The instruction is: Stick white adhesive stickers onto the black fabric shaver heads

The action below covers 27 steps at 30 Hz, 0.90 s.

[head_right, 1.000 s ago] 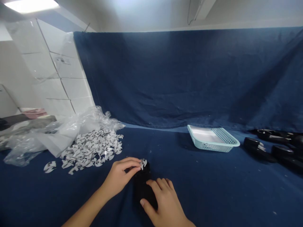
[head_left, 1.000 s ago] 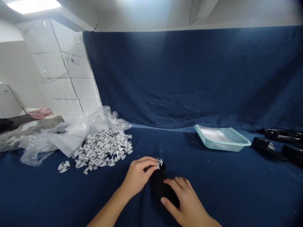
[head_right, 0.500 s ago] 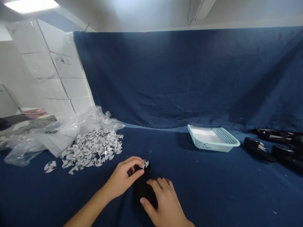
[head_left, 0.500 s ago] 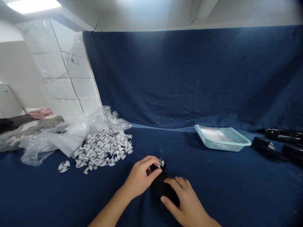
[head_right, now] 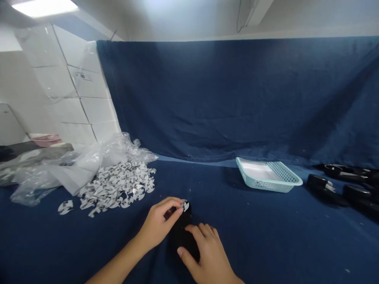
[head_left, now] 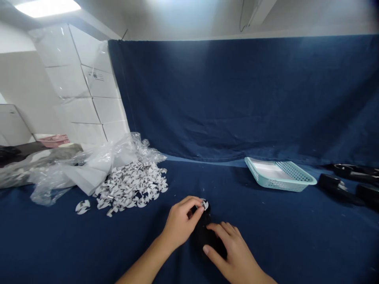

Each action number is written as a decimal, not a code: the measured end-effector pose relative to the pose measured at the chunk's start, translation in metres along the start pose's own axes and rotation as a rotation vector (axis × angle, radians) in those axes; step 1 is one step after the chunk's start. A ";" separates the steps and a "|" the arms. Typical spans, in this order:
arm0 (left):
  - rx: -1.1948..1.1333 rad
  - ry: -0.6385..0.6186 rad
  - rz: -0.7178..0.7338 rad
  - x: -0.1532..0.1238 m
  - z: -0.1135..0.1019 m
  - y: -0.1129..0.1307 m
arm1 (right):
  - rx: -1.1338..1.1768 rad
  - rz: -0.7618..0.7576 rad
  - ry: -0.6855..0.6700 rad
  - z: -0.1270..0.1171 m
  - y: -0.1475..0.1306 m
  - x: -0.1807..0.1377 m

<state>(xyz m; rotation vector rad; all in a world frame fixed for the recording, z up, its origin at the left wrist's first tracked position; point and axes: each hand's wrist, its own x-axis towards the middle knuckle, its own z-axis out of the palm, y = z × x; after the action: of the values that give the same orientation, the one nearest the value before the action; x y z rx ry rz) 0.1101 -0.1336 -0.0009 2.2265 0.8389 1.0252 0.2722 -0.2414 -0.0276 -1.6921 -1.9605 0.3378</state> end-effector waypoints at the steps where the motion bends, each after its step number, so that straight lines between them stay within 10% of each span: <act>1: 0.010 0.005 0.000 0.000 0.001 0.000 | 0.002 0.002 0.003 -0.001 0.000 0.000; 27: 0.045 0.125 -0.095 -0.001 0.017 0.001 | -0.060 -0.070 0.038 0.014 0.008 -0.002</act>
<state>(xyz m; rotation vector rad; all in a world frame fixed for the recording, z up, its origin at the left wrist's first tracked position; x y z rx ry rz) 0.1233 -0.1381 -0.0100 2.1550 1.0211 1.1198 0.2715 -0.2399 -0.0437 -1.6496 -2.0151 0.2227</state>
